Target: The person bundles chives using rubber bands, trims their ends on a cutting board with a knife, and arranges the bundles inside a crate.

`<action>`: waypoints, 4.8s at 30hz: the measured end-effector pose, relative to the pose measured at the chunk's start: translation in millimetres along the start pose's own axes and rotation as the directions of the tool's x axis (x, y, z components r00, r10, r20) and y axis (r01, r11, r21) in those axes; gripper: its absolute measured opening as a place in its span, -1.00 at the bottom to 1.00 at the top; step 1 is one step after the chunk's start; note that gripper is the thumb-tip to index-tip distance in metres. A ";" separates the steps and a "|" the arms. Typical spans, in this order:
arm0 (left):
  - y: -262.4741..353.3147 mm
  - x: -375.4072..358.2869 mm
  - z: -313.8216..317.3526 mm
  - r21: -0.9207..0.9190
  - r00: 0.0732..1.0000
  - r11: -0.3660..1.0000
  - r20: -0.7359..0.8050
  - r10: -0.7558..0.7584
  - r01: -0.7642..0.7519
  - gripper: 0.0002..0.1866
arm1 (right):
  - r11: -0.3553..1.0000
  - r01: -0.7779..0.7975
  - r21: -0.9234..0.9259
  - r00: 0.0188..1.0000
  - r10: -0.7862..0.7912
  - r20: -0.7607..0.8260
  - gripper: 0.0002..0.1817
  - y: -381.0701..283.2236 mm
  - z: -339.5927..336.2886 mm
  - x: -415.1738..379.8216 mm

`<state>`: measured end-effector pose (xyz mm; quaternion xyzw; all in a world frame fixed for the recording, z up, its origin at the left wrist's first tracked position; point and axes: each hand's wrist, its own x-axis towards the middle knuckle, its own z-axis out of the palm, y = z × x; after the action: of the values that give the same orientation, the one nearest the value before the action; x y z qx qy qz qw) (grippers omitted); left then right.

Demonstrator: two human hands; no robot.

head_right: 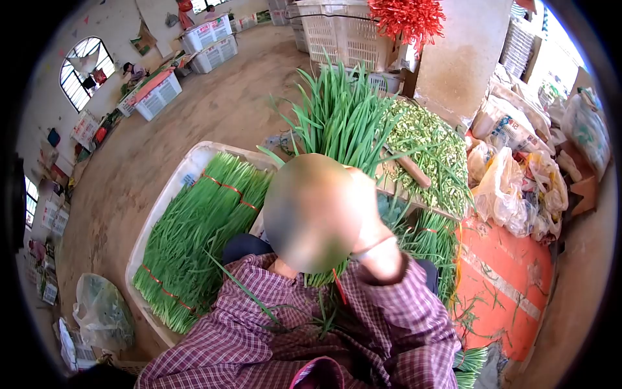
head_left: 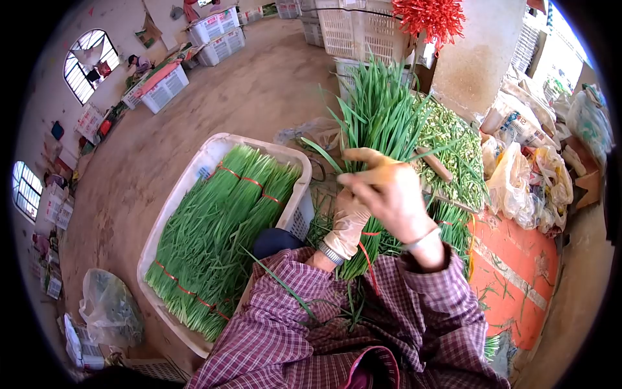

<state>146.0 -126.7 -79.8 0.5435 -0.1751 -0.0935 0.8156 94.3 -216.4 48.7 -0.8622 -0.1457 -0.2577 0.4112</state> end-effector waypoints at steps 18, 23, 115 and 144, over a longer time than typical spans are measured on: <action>72.8 4.1 -9.2 -0.174 0.967 0.961 0.178 -0.182 0.213 -0.46 | 0.855 -0.207 0.475 0.868 0.385 -0.314 0.02 72.9 -44.6 -35.8; 144.9 -18.2 9.8 0.002 0.943 0.980 0.271 -0.194 0.201 -0.44 | 0.429 -0.206 0.879 0.839 0.541 -0.067 -0.25 27.2 -31.0 -5.8; 187.1 -97.4 -49.8 0.473 0.919 0.843 0.152 -0.364 0.256 -0.45 | -0.127 -0.358 0.925 0.725 0.587 0.361 -0.34 6.2 64.7 -184.4; 126.4 -150.3 -18.0 0.001 0.950 0.950 -0.007 -0.311 0.311 -0.56 | 0.991 -0.117 0.072 0.988 0.124 -0.091 -0.75 -31.6 -17.9 -118.5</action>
<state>9.7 -10.3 2.5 0.5653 -0.0844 -0.2186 0.7909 -23.9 -215.6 11.4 -0.8421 -0.0820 -0.2681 0.4607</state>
